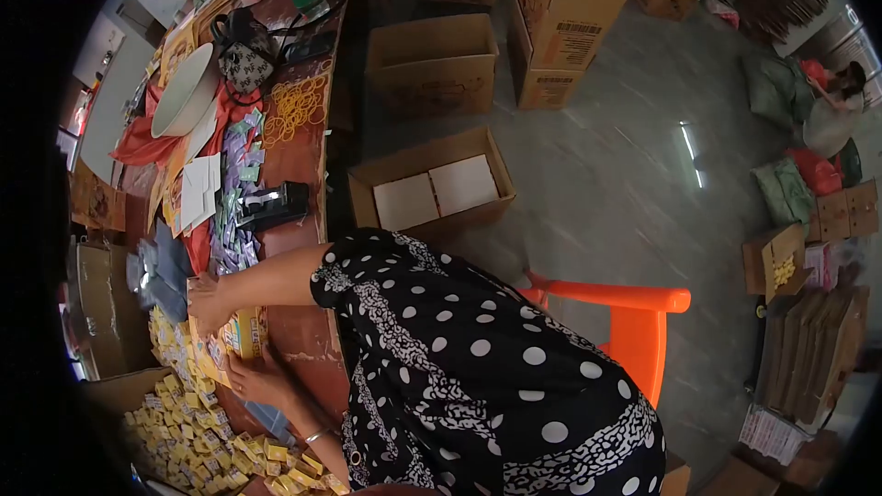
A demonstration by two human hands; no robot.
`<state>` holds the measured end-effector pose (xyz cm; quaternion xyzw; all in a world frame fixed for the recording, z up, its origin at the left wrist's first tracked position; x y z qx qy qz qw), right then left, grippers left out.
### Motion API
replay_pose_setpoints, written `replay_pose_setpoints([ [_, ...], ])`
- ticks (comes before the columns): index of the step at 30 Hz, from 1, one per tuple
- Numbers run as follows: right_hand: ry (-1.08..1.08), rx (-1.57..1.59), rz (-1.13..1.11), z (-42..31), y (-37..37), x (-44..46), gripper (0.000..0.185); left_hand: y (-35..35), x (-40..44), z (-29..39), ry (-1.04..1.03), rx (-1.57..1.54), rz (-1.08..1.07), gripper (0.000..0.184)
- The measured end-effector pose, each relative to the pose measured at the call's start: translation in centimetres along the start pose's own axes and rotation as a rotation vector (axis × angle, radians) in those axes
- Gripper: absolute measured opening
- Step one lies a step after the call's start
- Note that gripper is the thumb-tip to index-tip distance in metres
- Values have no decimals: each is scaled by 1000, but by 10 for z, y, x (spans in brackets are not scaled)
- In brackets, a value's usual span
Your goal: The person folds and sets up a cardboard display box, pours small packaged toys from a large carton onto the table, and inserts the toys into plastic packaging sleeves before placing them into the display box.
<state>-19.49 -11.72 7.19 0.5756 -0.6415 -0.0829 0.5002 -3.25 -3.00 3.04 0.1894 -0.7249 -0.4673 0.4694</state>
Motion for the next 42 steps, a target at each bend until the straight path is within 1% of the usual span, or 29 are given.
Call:
replay_pose_setpoints([
  [1, -26, -30, -109, 7, -10, 10, 48, -2, 4, -1, 87, 61, -86, 67],
  [3, -64, -77, -344, 13, -36, 23, 52, 4, 11, 13, 98, 55, -116, 68],
  [4, -80, -122, -349, 12, -36, 25, 52, 11, 11, 18, 134, 59, -142, 69],
  [5, -59, -147, -366, 15, -40, 32, 53, 11, 10, 19, 116, -31, -142, 73],
  [6, -91, -160, -375, 15, -31, 35, 46, 9, 11, 16, 128, -98, -137, 77],
  [7, -62, -184, -489, 13, -24, 36, 40, 9, 12, 15, 105, -81, -154, 85],
  [8, 86, -183, -457, 9, -11, 34, 33, 7, 11, 14, 101, 24, -163, 91],
  [9, 162, -247, -419, 9, -13, 33, 35, 18, 19, 18, 111, -37, -198, 96],
  [10, 124, -336, -444, 9, -12, 37, 36, 11, 16, 12, 103, -11, -194, 97],
  [11, 297, -420, -466, 12, -20, 40, 40, 7, 16, 6, 92, -4, -152, 95],
  [12, 101, -304, -474, 15, -19, 44, 45, 4, 16, 4, 58, -18, -102, 93],
  [14, -43, -234, -411, 21, -20, 48, 51, 4, 17, 6, 85, -4, -101, 89],
  [18, -27, -232, -401, 32, -26, 55, 52, 3, 15, 3, 70, -53, -68, 89],
  [20, -50, -107, -307, 44, -29, 61, 54, 4, 14, 3, 72, -69, -45, 88],
  [21, -33, -113, -305, 43, -24, 65, 54, 5, 13, 5, 78, -73, -53, 88],
  [23, -59, -117, -456, 45, -19, 67, 56, 8, 7, 10, 90, -104, -64, 86],
  [25, -44, -151, -493, 51, -16, 70, 60, 18, -4, 18, 56, -123, -60, 87],
  [27, -83, 15, -514, 63, -9, 56, 61, 32, -21, 27, 54, -141, -54, 89],
  [28, -191, 181, -586, 72, -6, 48, 68, 38, -28, 31, 48, -156, -65, 91],
  [29, -190, 175, -585, 75, -6, 38, 68, 43, -33, 35, 36, -173, -79, 94],
  [31, -332, 667, -480, 82, -10, 14, 72, 50, -33, 39, 56, -182, -111, 94],
  [33, -374, 697, -433, 78, -8, 1, 74, 52, -29, 37, 60, -136, -166, 94],
  [34, -412, 730, -390, 75, -4, 1, 75, 52, -29, 33, 61, -133, -157, 94],
  [35, -402, 728, -386, 71, 0, 5, 75, 53, -31, 27, 30, -167, -138, 96],
  [37, -336, 464, -367, 60, 17, 22, 75, 58, -31, 11, -19, -192, -108, 97],
  [39, -301, 488, -385, 43, 37, 46, 75, 68, -36, -10, 33, -490, 55, 96],
  [40, -226, 552, -447, 13, 62, 59, 80, 75, -35, -19, 123, -649, 78, 86],
  [41, -150, 620, -514, -15, 83, 68, 84, 73, -43, -32, 263, -899, 19, 79],
  [42, -69, 696, -496, -35, 103, 73, 80, 70, -52, -41, 408, -1146, -37, 73],
])
Point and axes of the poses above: each hand's wrist, its own x-axis towards the middle knuckle, its own y-axis out of the back of the hand, z = x × y, the point moved 4 cm from there along x, towards the middle knuckle, and after that the axes turned 9 degrees about -z, right-handed, at the moved point
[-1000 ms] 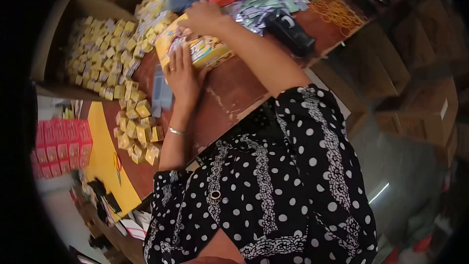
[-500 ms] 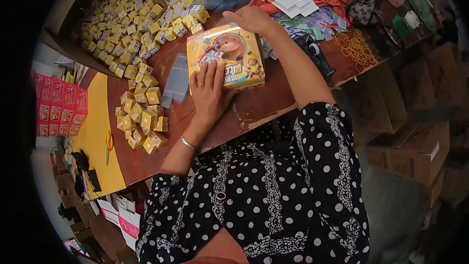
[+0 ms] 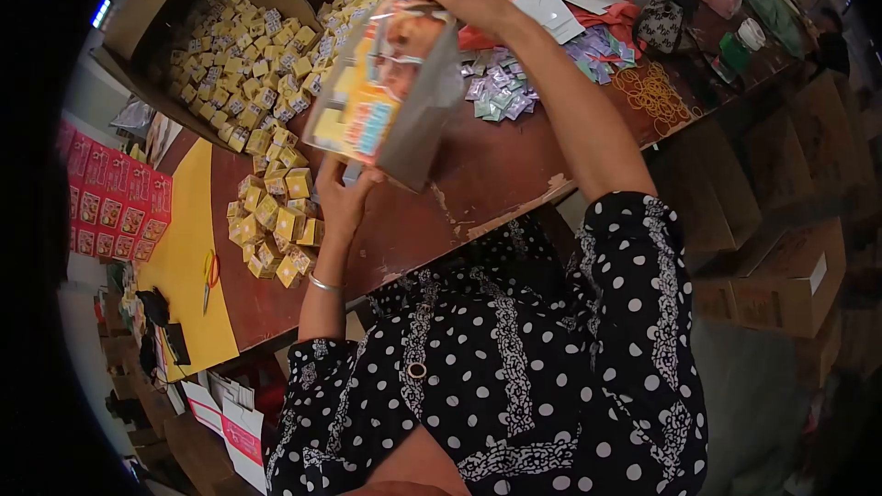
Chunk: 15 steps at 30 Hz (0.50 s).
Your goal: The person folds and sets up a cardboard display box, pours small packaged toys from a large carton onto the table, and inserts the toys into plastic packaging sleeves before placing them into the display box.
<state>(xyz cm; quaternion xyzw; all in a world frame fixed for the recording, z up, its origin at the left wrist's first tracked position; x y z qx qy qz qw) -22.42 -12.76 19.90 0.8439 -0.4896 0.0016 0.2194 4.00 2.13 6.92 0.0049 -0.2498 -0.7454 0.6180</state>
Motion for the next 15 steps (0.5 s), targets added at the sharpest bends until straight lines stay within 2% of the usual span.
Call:
replay_pose_setpoints([
  [1, 96, 51, -17, -23, 2, -2, 77, 4, -6, -5, 104, -188, -2, 58],
  [2, 127, 143, -124, -35, 3, -1, 65, 0, -10, -6, 102, -184, 3, 58],
  [4, 134, 188, -165, -67, -8, -33, 63, -10, -12, -6, -142, -875, 267, 45],
  [5, 126, 237, -203, -74, -17, -52, 66, -14, -15, -3, -116, -1002, 283, 36],
  [6, 182, 280, -160, -63, -22, -64, 78, -12, -22, -8, -54, -935, 224, 34],
  [7, 151, 278, -125, -56, -20, -80, 78, -11, -27, -9, 10, -875, 150, 33],
  [8, 73, 279, -79, -47, -16, -99, 82, -18, -29, -5, -40, -998, 24, 32],
  [9, -5, 287, -26, -37, -13, -121, 85, -29, -27, 8, -7, -1019, -28, 32],
  [11, -100, 266, 69, -39, -11, -173, 86, -51, -32, 27, 205, -950, -37, 31],
  [12, -172, 328, 106, -31, -5, -203, 84, -66, -28, 35, 171, -889, -145, 37],
  [15, -242, 507, 168, -18, 18, -290, 82, -132, -17, 51, 406, -1191, -452, 37],
])
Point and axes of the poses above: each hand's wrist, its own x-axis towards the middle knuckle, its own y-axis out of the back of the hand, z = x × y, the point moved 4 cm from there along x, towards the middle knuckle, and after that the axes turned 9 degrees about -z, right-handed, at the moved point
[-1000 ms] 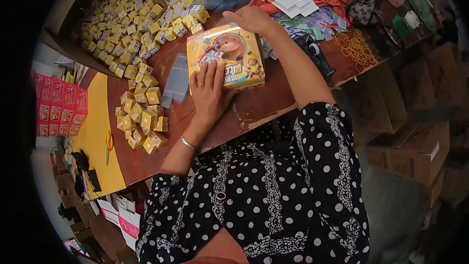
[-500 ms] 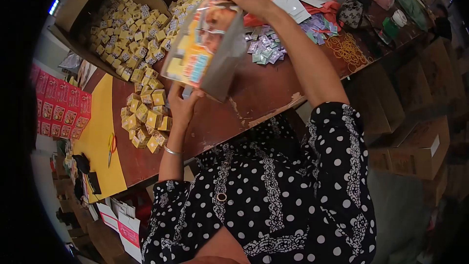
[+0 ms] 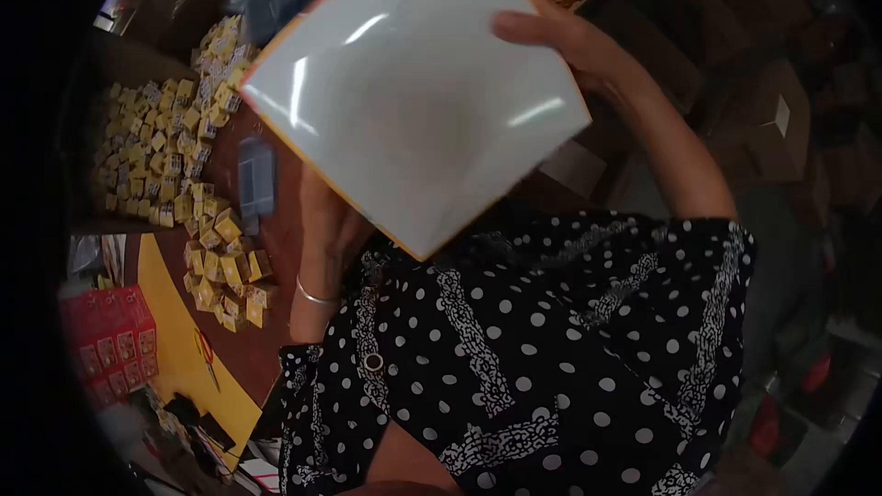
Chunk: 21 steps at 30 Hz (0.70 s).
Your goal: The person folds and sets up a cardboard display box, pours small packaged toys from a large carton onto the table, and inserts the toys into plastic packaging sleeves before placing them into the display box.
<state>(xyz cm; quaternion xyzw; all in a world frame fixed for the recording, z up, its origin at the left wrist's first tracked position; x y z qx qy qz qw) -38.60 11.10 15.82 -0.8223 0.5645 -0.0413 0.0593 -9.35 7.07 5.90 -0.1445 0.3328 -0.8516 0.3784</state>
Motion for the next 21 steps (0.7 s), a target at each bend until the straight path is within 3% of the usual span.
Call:
replay_pose_setpoints([
  [1, 26, 12, 86, 10, 13, -27, 83, -9, 12, -13, -4, -2, -31, 37],
  [3, 30, 40, 260, 23, 29, -79, 89, -39, 35, -36, -1, 393, -178, 32],
  [7, -18, -82, 473, 44, 42, -154, 100, -47, 70, -89, 157, 366, -298, 40],
  [9, -22, -70, 513, 41, 36, -168, 104, -32, 75, -105, 153, 484, -304, 49],
  [10, -38, -55, 521, 44, 32, -173, 108, -27, 72, -105, 126, 732, -430, 56],
  [15, -10, 28, 557, 91, 46, -196, 109, -2, 80, -118, 319, 810, -491, 62],
  [17, -2, 99, 531, 110, 49, -197, 111, -35, 86, -94, 230, 792, -525, 81],
  [19, 85, 199, 577, 123, 45, -199, 112, -94, 93, -61, 163, 443, -374, 106],
  [20, 72, 207, 565, 133, 43, -201, 112, -99, 94, -47, 166, 441, -355, 106],
  [21, 51, 204, 565, 144, 43, -205, 116, -98, 93, -36, 295, 505, -435, 117],
])
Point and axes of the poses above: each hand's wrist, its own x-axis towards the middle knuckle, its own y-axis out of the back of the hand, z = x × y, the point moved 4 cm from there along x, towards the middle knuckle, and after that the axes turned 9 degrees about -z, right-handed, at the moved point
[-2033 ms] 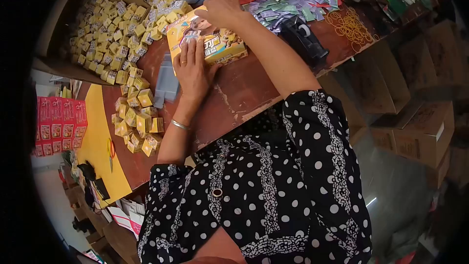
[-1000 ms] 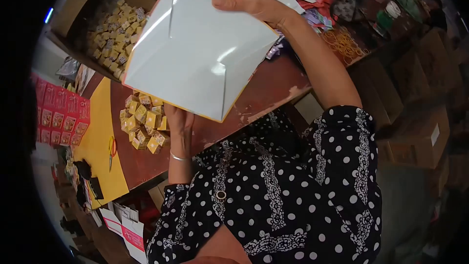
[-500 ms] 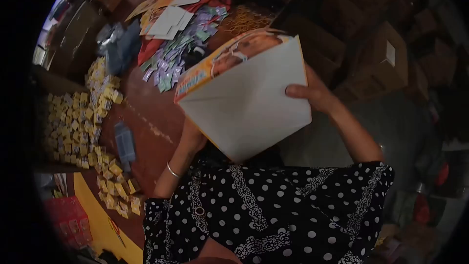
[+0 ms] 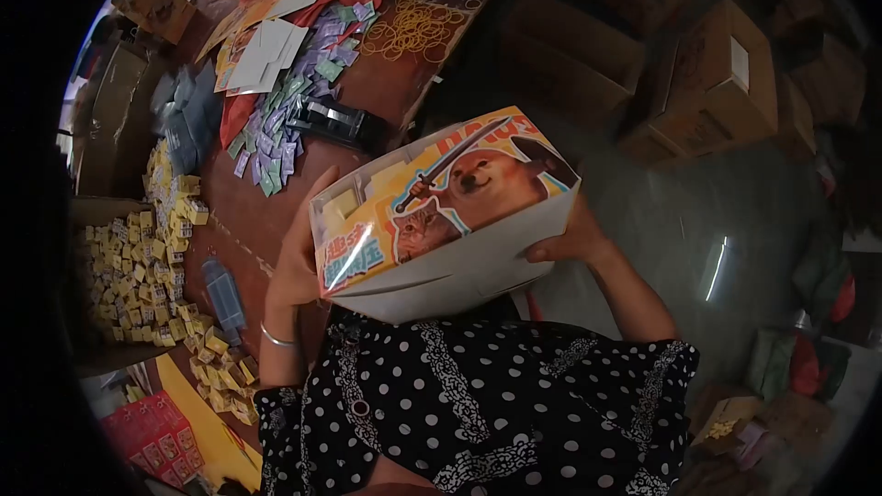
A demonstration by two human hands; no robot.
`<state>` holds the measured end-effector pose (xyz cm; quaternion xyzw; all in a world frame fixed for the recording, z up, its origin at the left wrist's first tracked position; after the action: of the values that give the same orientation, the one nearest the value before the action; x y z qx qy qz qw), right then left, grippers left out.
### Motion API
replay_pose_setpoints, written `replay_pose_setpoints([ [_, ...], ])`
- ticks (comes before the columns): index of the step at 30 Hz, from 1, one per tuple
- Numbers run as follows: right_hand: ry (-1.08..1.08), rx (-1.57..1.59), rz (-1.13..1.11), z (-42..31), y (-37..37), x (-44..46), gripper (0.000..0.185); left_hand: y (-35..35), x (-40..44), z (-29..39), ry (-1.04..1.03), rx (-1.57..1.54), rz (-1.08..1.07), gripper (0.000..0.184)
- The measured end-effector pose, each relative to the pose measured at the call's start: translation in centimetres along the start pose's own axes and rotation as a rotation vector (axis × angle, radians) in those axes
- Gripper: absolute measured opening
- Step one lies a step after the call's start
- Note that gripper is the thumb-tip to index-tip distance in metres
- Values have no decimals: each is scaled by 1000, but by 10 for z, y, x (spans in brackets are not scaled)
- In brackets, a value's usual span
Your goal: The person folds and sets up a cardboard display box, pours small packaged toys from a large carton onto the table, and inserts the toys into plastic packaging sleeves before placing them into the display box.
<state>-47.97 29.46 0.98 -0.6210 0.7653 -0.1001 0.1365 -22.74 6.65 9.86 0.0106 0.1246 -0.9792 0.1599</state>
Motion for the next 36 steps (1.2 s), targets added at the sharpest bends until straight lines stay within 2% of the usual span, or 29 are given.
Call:
replay_pose_setpoints([
  [1, -18, -9, 3, 11, 4, -4, 119, 8, -6, 1, 118, 49, -105, 128],
  [2, -19, -77, -6, 25, 9, -6, 126, 27, -8, 3, 119, 43, -91, 128],
  [4, -31, -20, -25, 24, 2, -4, 127, 33, -7, 23, -60, 148, -449, 130],
  [5, -35, 40, -27, 26, -2, -4, 127, 34, -10, 28, -130, -9, -301, 124],
  [6, -38, 47, -26, 29, -4, -3, 127, 21, -6, 47, -123, -10, -299, 124],
  [8, -91, -38, -70, 33, -2, 2, 127, 7, 10, 87, -233, 290, -138, 117],
  [9, -91, -45, -70, 31, -3, 5, 127, 6, 23, 96, -240, 287, -137, 117],
  [11, -71, -24, -96, 27, -10, 13, 125, -18, 41, 105, -471, 964, -588, 124],
  [12, -73, -27, -94, 24, -14, 17, 125, -27, 45, 102, -473, 960, -588, 124],
  [14, -44, 12, -119, 15, -24, 23, 113, -42, 54, 85, -279, 1094, -745, 121],
  [18, 53, -40, -75, 22, -25, 24, 108, -31, 66, 60, -277, 1025, -716, 117],
  [20, 29, 158, 56, 23, -29, 22, 106, -28, 80, 61, -269, 1022, -787, 94],
  [21, 62, 166, 57, 31, -22, 19, 95, -29, 90, 62, -125, 787, -724, 109],
  [23, 81, 239, 98, 55, 15, 8, 83, -19, 90, 76, -295, 593, -327, 111],
  [25, 0, 367, 301, 93, 68, -10, 72, 5, 76, 104, -351, 686, -172, 110],
  [26, -16, 376, 294, 94, 75, -10, 72, 22, 68, 107, -363, 753, -136, 108],
  [27, -58, 427, 385, 95, 84, -10, 70, 23, 60, 95, -417, 617, -125, 95],
  [28, -95, 477, 479, 98, 91, -8, 70, 26, 48, 77, -413, 618, -121, 95],
  [30, -188, 448, 518, 112, 99, -5, 70, 40, 21, 32, -187, 663, -109, 50],
  [32, -355, 365, 565, 138, 110, -5, 77, 55, 0, -6, -11, 676, -2, 40],
  [33, -366, 372, 571, 156, 117, -4, 77, 56, -8, -20, 1, 671, -6, 40],
  [35, -400, 326, 569, 186, 131, 3, 74, 65, -22, -44, 105, 569, 168, 35],
  [36, -409, 332, 568, 192, 132, 8, 74, 65, -28, -53, 115, 568, 168, 35],
])
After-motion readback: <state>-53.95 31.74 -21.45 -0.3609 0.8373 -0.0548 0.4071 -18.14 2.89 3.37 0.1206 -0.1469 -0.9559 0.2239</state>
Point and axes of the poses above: each hand's wrist, its own x-axis towards the middle knuckle, its own y-axis out of the back of the hand, z = x × y, the point moved 4 cm from there along x, towards the middle knuckle, and after that the axes turned 9 degrees about -z, right-handed, at the moved point
